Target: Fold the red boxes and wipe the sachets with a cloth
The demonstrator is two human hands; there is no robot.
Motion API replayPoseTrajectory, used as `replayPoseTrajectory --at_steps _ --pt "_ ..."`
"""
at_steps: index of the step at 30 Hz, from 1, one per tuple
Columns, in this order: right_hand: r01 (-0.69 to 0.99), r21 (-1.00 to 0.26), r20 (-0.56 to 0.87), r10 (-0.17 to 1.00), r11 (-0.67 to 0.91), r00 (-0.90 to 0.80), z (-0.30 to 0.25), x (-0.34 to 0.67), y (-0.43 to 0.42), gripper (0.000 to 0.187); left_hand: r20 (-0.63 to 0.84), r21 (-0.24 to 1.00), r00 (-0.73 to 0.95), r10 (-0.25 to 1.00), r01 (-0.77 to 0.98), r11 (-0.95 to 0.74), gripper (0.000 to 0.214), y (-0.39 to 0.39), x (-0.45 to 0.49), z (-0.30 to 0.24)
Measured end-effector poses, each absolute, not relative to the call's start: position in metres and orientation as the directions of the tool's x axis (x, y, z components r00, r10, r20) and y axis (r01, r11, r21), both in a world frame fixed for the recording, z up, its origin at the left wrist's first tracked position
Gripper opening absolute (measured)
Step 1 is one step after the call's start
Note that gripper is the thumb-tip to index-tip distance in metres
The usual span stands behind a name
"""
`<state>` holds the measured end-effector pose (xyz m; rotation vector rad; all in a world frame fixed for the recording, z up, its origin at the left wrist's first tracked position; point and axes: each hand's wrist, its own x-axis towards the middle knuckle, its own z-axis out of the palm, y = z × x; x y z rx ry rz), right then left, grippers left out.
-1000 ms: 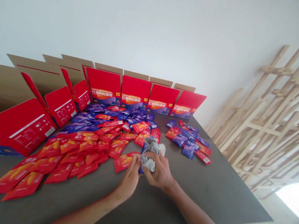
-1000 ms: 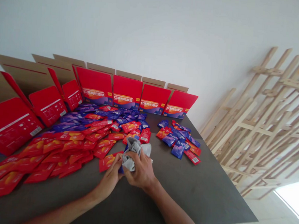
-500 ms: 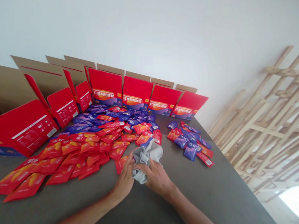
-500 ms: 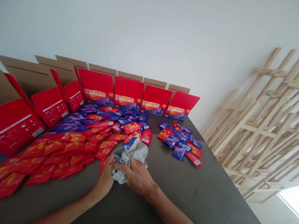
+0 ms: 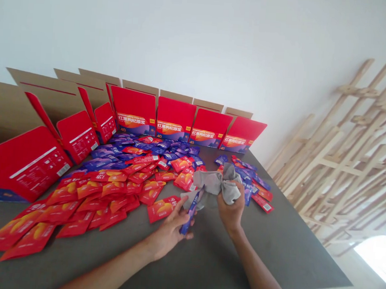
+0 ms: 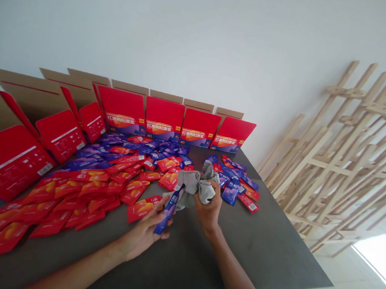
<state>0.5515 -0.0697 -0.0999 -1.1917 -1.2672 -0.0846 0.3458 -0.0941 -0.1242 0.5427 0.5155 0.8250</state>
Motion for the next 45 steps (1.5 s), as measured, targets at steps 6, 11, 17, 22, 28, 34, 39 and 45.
replayPoseTrajectory --at_steps 6,11,17,22,28,34,39,45 --pt "0.630 -0.622 0.783 0.386 0.465 0.488 -0.100 0.551 -0.075 0.025 -0.228 0.636 0.520 0.823 -0.560 0.530 0.057 -0.079 0.340 -0.123" --pt "0.686 -0.527 0.850 0.302 0.501 0.432 -0.106 0.555 -0.076 0.024 -0.219 0.739 0.412 0.885 -0.521 0.426 0.051 -0.075 0.344 -0.125" --pt "0.667 -0.385 0.721 0.659 0.638 -0.215 -0.108 0.539 -0.080 0.028 -0.168 0.726 0.410 0.897 -0.564 0.394 0.055 -0.085 0.351 -0.132" --pt "0.641 -0.411 0.549 0.737 0.648 -0.394 -0.107 0.520 -0.087 0.034 -0.204 0.677 0.309 0.929 -0.641 0.362 0.068 -0.079 0.347 -0.133" --pt "0.648 -0.293 0.483 0.694 0.703 -0.534 -0.116 0.505 -0.096 0.036 -0.203 0.698 0.257 0.945 -0.638 0.324 0.077 -0.072 0.341 -0.128" --pt "0.730 -0.479 0.621 0.776 0.488 -0.111 -0.110 0.511 -0.092 0.034 -0.154 0.744 0.355 0.922 -0.573 0.345 0.065 -0.080 0.346 -0.130" --pt "0.505 -0.741 0.506 0.863 0.442 -0.012 -0.101 0.522 -0.084 0.026 -0.095 0.783 0.330 0.939 -0.558 0.275 0.059 -0.082 0.347 -0.130" --pt "0.346 -0.845 0.414 0.909 0.407 -0.058 -0.100 0.517 -0.084 0.019 -0.050 0.831 0.282 0.958 -0.521 0.197 0.058 -0.082 0.348 -0.133"
